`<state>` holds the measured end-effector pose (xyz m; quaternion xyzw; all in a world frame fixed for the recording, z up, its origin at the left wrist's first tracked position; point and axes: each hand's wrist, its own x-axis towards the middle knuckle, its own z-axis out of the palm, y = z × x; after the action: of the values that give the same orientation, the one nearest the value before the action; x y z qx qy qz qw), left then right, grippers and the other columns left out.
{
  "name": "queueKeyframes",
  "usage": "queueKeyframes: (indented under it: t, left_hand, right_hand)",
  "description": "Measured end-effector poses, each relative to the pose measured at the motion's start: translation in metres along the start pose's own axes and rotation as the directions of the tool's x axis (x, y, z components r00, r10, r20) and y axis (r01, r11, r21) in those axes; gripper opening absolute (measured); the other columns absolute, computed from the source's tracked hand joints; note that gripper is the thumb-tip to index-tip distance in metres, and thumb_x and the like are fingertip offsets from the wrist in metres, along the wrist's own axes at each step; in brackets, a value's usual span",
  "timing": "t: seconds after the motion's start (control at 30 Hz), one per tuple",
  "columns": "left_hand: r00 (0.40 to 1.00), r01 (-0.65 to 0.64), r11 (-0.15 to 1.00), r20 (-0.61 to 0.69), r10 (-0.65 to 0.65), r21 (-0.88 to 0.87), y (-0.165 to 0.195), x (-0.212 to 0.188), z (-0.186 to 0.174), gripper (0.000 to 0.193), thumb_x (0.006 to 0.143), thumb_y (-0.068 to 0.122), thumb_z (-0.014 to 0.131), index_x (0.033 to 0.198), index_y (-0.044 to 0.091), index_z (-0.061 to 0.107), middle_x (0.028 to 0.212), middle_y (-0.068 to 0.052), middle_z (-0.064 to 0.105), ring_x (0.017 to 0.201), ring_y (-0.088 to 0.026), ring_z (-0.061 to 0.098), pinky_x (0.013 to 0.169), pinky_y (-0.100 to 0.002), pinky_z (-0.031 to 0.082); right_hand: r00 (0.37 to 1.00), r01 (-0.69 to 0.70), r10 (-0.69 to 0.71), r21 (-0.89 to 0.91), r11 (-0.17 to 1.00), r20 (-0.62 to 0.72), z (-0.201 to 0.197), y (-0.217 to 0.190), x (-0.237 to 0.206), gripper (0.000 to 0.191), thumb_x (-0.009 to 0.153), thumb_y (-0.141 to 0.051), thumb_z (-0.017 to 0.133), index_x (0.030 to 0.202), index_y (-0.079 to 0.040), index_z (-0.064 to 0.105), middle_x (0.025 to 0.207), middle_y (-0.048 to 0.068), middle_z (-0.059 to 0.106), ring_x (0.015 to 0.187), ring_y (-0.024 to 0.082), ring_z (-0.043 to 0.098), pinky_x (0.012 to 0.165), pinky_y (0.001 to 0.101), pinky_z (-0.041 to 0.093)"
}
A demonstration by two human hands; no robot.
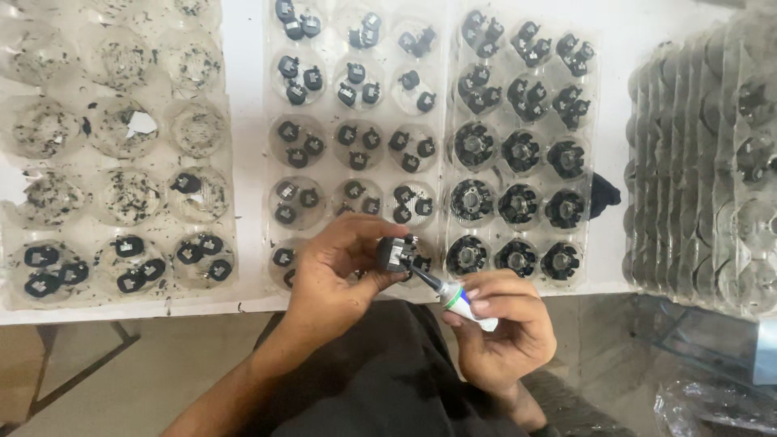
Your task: The person sits at a workbench and applies adhesive from a small tube onto black plastic components held in trays. They pick each component from the tray, squeeze adhesive onto it, and place it back into the tray, working through the parts one at a time.
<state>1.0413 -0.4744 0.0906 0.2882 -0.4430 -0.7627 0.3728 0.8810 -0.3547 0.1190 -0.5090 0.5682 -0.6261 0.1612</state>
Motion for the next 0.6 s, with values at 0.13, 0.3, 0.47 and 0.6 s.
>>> queueKeyframes:
  t: [0.13, 0.3, 0.47, 0.6]
  left_hand:
    - [0.998, -0.054, 0.997, -0.015, 0.055, 0.054, 0.022, -0.005, 0.004, 0.049, 0.082, -0.022, 0.070, 0.123, 0.003, 0.070, 0.116, -0.004, 0.065, 0.104, -0.014, 0.071, 0.090, -0.029, 0.063]
    - [0.997, -0.042, 0.996, -0.061, 0.047, 0.074, 0.035, -0.007, 0.007, 0.053, 0.081, -0.021, 0.068, 0.129, 0.002, 0.069, 0.116, -0.005, 0.065, 0.102, -0.013, 0.071, 0.088, -0.029, 0.065]
    - [0.999, -0.021, 0.998, -0.040, 0.023, 0.065, 0.036, -0.006, 0.010, 0.047, 0.085, -0.020, 0.069, 0.128, -0.001, 0.069, 0.114, -0.008, 0.070, 0.102, -0.014, 0.071, 0.091, -0.029, 0.064]
    - [0.999, -0.035, 0.999, -0.016, 0.035, 0.020, 0.031, -0.004, 0.012, 0.047, 0.085, -0.019, 0.068, 0.128, 0.000, 0.068, 0.120, -0.007, 0.068, 0.104, -0.014, 0.072, 0.092, -0.029, 0.064]
  right_hand:
    - [0.998, 0.054, -0.056, -0.038, 0.998, -0.043, 0.008, -0.008, 0.004, 0.026, 0.091, 0.002, 0.078, 0.106, -0.004, 0.057, 0.104, 0.010, 0.064, 0.094, 0.022, 0.067, 0.090, 0.0347, 0.060]
    - [0.988, 0.137, -0.145, -0.133, 0.982, -0.050, 0.015, -0.010, 0.011, 0.023, 0.092, 0.002, 0.077, 0.104, -0.002, 0.058, 0.102, 0.011, 0.065, 0.091, 0.023, 0.067, 0.088, 0.0350, 0.060]
    - [0.983, 0.162, -0.176, -0.198, 0.967, -0.052, 0.016, -0.012, 0.013, 0.022, 0.091, 0.001, 0.076, 0.104, -0.001, 0.058, 0.099, 0.011, 0.066, 0.087, 0.023, 0.068, 0.083, 0.0345, 0.062]
    - [0.982, 0.171, -0.188, -0.295, 0.940, -0.031, 0.015, -0.012, 0.015, 0.022, 0.091, 0.002, 0.075, 0.103, 0.000, 0.057, 0.098, 0.012, 0.065, 0.087, 0.023, 0.069, 0.082, 0.0328, 0.063]
